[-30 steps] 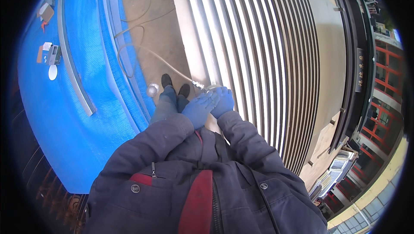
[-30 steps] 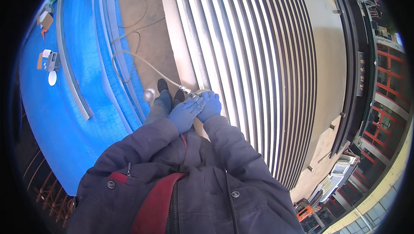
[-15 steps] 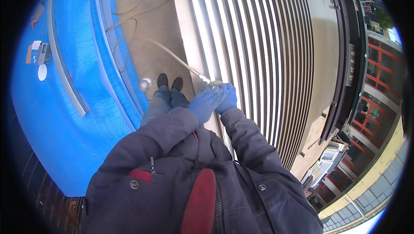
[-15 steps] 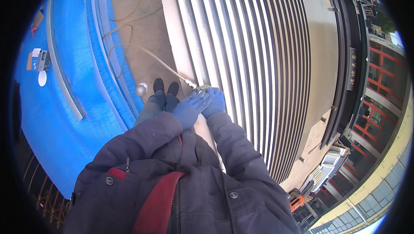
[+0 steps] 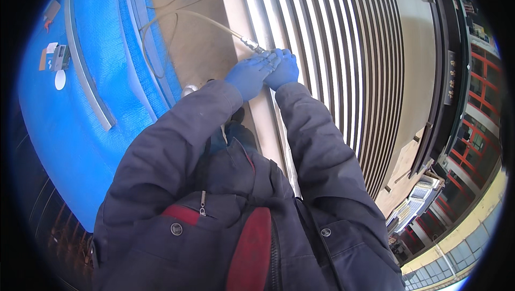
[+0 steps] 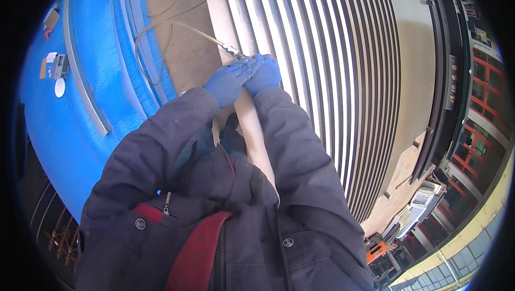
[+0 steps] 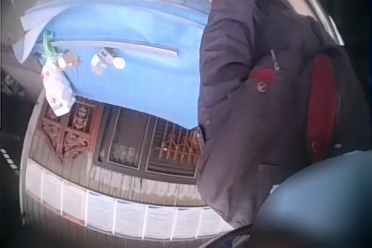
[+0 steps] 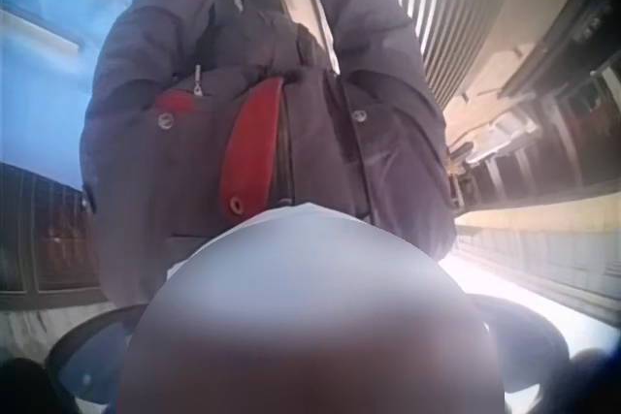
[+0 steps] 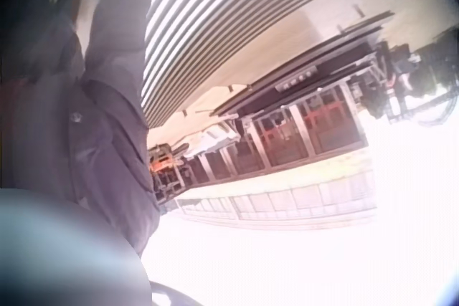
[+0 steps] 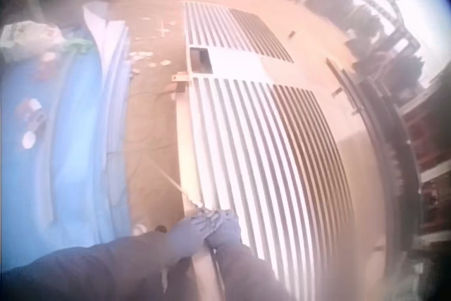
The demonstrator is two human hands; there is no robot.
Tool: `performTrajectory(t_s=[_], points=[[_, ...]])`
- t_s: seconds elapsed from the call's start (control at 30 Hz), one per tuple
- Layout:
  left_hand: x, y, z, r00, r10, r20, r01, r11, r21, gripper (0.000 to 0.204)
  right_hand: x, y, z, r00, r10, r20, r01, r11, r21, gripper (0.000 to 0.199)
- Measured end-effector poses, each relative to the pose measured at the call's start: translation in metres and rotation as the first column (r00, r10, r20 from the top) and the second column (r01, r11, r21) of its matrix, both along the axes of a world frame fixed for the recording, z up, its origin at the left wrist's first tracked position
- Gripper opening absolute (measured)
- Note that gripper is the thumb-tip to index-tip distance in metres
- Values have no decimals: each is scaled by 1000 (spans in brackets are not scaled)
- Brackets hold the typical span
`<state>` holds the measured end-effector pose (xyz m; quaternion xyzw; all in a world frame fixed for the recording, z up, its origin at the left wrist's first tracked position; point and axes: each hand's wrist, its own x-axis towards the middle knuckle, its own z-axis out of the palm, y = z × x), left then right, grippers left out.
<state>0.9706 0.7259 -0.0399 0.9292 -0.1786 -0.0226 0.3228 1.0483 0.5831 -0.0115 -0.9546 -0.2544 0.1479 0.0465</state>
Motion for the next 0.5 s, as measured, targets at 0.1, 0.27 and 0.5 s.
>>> performTrajectory(t_s=[0.1,0.27,0.5], points=[[-44,-32,2,1000,-15,2,15,998,69,70,-39,-35,-7,992,32,-120,-42,996,-77,36],[-148,-109,16,995,-54,-80,53,998,-21,70,-154,-126,-29,991,-16,-133,3,995,-100,34],[-170,-134,10,997,-47,-63,43,996,-77,65,-180,-157,-28,993,97,-63,-100,994,-43,33]])
